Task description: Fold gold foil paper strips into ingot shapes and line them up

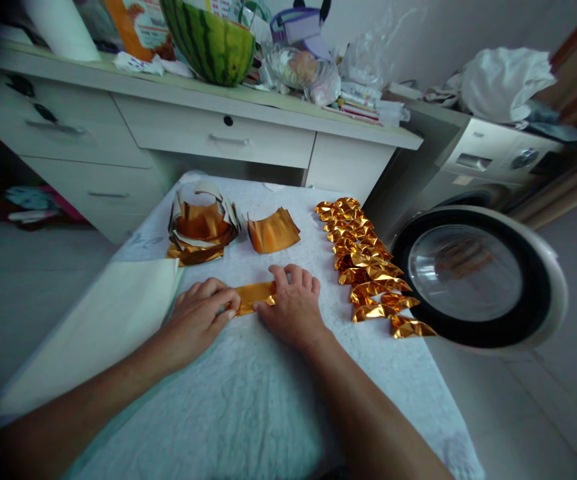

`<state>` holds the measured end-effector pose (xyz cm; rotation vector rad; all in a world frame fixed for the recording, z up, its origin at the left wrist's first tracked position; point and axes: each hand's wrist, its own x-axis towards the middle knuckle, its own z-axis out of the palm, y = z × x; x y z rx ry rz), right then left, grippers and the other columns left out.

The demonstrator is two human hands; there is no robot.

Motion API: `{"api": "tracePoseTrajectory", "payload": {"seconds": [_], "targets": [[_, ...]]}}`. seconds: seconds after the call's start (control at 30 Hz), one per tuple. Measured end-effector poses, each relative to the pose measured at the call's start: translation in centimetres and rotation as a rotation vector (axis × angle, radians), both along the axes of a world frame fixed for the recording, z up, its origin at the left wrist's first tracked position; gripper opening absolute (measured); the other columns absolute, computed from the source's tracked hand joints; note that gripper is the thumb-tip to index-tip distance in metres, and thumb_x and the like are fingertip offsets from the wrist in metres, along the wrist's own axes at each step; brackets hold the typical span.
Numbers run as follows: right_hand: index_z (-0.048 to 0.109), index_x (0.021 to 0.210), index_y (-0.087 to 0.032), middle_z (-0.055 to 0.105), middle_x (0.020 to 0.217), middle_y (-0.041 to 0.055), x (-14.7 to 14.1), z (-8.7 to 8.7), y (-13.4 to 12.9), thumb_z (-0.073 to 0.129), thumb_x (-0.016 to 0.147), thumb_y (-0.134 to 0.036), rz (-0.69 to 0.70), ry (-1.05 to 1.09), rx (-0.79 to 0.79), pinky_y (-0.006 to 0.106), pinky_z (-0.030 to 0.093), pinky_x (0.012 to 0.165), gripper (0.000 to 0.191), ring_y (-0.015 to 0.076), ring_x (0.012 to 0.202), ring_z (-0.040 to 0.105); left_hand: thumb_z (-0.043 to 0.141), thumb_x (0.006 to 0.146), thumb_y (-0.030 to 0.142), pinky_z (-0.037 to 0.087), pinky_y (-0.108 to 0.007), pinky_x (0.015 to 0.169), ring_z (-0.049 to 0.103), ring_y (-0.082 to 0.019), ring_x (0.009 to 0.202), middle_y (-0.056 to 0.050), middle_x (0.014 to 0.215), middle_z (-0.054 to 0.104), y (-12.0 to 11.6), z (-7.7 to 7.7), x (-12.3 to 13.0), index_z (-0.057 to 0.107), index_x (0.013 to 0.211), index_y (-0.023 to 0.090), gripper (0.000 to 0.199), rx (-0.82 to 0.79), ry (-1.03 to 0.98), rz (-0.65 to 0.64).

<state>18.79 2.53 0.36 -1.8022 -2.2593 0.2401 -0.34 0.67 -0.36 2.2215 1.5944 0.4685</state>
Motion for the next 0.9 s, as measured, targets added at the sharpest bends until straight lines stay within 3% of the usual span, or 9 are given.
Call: {"api": "tracePoseTrajectory", "payload": {"seconds": [0.13,0.43,0.67,0.77,0.9], "targets": [[0.038,0.145,-0.027,0.043,0.140,0.0134,1.4,0.1,0.5,0.065,0.080,-0.053,0.011,-0.029,-0.069,0.051,0.030,0.102,0.075,0.0338,0.124,0.039,0.048,0.088,0.020,0.034,-0.037,0.080,0.048,-0.021,0.092,-0.001,0.094,0.054,-0.1,0.1,0.0,0.059,0.085,0.024,0.012,-0.015,-0.003,0.004],[0.028,0.151,-0.032,0.041,0.144,0.0122,2.9,0.6,1.0,0.061,0.085,-0.041,0.057,-0.026,-0.143,0.051,0.029,0.106,0.075,0.0333,0.129,0.038,0.049,0.087,0.018,0.034,-0.038,0.080,0.049,-0.021,0.092,-0.001,0.094,0.054,-0.1,0.1,-0.1,0.060,0.084,0.024,0.012,-0.010,-0.011,0.003],[0.028,0.152,-0.022,0.042,0.144,0.0134,3.1,1.0,1.2,0.054,0.087,-0.026,0.077,0.007,-0.152,0.049,0.028,0.108,0.070,0.0303,0.130,0.038,0.051,0.087,0.018,0.035,-0.038,0.080,0.049,-0.022,0.091,-0.001,0.094,0.055,-0.2,-0.1,-0.2,0.061,0.084,0.024,0.012,0.034,-0.010,0.001],[0.026,0.151,-0.014,0.041,0.145,0.0163,2.7,0.8,1.0,0.046,0.092,-0.035,0.082,0.065,-0.098,0.049,0.028,0.108,0.066,0.0304,0.130,0.037,0.052,0.087,0.018,0.036,-0.039,0.080,0.050,-0.022,0.090,-0.001,0.094,0.056,-0.2,-0.2,-0.2,0.062,0.086,0.024,0.012,0.068,0.001,-0.007],[0.026,0.151,-0.012,0.042,0.143,0.0178,1.3,-0.1,0.7,0.050,0.089,-0.052,0.129,0.066,0.025,0.050,0.027,0.107,0.078,0.0318,0.128,0.037,0.055,0.088,0.017,0.037,-0.039,0.079,0.051,-0.022,0.090,-0.002,0.096,0.058,-0.4,-0.4,0.0,0.066,0.093,0.026,0.015,0.165,0.036,-0.024]]}}
